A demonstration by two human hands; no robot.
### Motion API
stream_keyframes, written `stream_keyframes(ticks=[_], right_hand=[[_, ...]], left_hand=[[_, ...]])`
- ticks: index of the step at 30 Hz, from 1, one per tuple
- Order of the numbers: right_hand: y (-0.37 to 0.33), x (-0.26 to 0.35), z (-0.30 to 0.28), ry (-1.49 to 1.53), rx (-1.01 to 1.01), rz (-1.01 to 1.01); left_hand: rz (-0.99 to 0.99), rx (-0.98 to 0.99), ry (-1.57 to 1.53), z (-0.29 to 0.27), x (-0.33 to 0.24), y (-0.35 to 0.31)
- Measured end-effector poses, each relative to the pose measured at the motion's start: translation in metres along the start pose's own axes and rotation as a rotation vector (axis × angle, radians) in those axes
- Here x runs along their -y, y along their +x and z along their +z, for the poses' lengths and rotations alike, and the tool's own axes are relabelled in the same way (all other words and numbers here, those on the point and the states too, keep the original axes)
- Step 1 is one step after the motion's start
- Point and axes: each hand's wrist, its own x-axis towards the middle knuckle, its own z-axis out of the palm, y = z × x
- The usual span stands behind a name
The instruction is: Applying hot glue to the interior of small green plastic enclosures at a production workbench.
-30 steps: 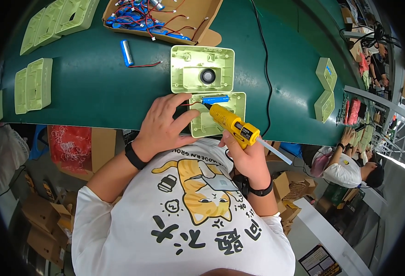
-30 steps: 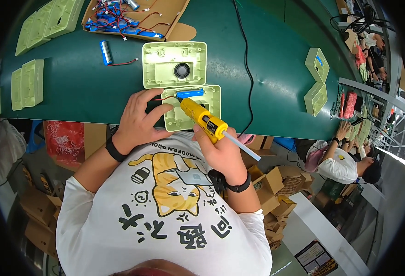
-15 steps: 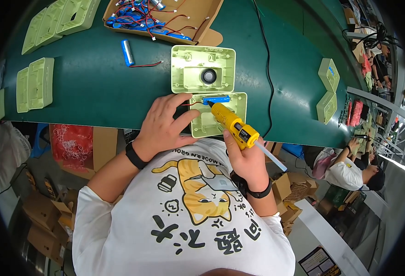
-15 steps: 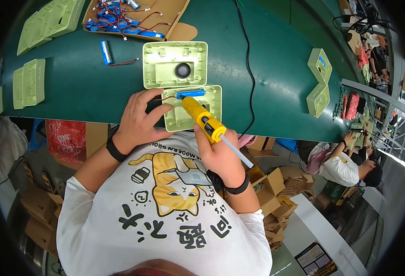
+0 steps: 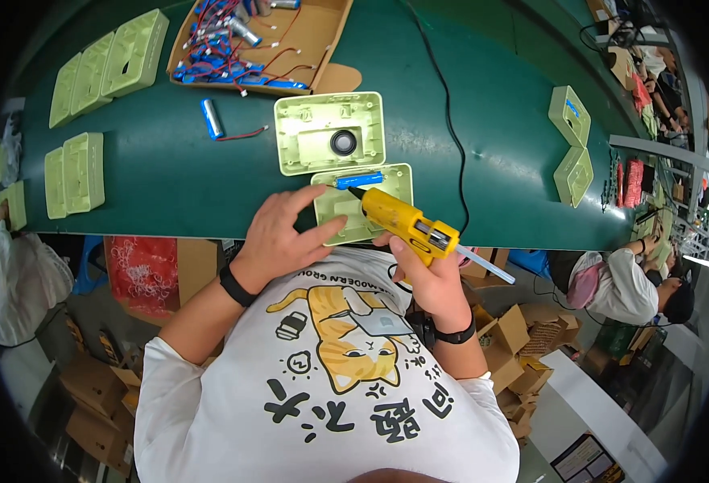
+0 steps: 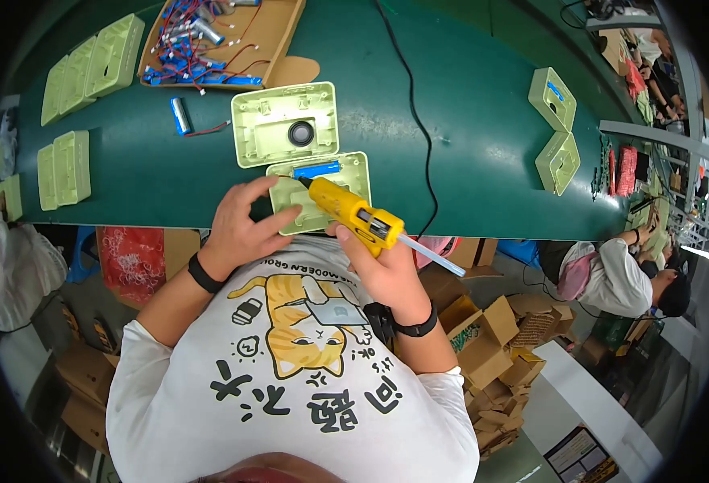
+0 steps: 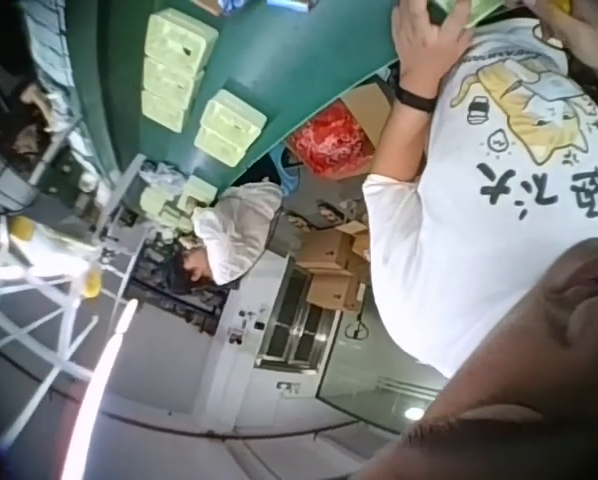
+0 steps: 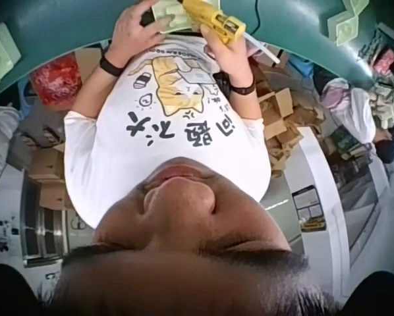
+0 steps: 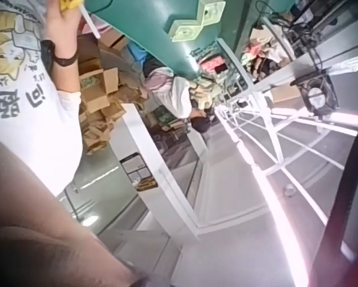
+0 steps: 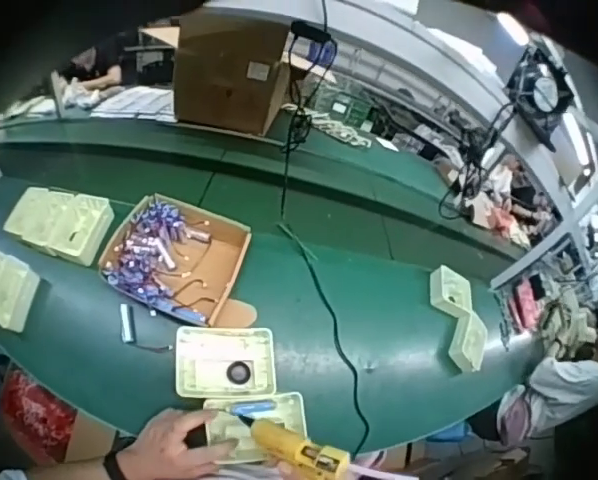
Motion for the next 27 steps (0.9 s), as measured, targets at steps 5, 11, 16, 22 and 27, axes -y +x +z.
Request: stream_keyframes(ticks=[5, 11, 16, 22, 27], right_hand=[[-0.014, -0.015, -0.027, 0.444, 0.066, -0.129], [-0.037, -0.028, -0.04, 0.716, 0.078, -0.289], [-0.043, -0.036, -0.041, 0.821, 0.057, -0.345], [-0.044, -0.053, -0.05, 0.83, -0.024, -0.385], [-0.032, -0.058, -0.055, 0.819, -0.095, -0.395]], left_hand=[[0.134, 0.061, 0.016, 0.001, -0.015, 0.031], [0.237, -0.01, -0.188, 0.055, -0.042, 0.106], [0.167, 0.096, -0.225, 0.11, -0.078, 0.175], [0.125, 0.008, -0.211, 0.077, -0.079, 0.165], [-0.127, -0.172, 0.289, -0.001, -0.026, 0.107]])
